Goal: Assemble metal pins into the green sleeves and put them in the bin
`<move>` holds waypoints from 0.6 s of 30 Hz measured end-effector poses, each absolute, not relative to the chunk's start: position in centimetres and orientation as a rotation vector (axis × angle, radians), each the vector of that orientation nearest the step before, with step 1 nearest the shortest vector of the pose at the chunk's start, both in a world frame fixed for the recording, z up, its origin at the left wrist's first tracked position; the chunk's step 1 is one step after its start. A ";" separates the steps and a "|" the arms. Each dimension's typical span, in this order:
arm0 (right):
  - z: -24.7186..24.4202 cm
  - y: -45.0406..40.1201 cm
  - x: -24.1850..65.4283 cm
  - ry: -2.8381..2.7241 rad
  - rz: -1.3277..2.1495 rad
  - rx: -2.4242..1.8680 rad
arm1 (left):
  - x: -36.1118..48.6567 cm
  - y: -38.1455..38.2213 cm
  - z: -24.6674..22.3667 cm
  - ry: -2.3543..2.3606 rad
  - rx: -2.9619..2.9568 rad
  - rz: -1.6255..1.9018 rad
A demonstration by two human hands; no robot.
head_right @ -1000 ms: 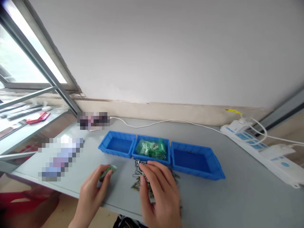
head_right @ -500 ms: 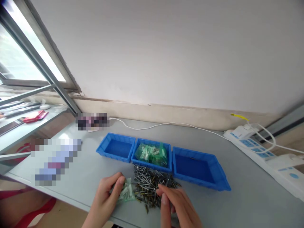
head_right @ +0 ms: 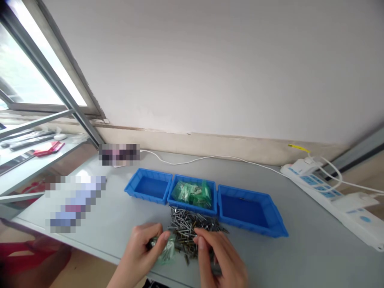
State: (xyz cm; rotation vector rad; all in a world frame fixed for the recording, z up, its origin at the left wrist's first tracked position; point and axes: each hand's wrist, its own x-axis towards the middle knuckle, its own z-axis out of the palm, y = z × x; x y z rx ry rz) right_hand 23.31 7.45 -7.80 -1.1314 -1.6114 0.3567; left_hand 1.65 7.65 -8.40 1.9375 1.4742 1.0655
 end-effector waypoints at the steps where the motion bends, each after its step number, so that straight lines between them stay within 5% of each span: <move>1: -8.0 7.6 23.4 -1.638 0.349 -1.112 | 1.6 7.7 -8.4 1.488 1.935 1.056; 18: -7.4 7.4 22.9 -1.612 0.440 -1.111 | 1.5 7.7 -7.8 1.497 1.802 0.965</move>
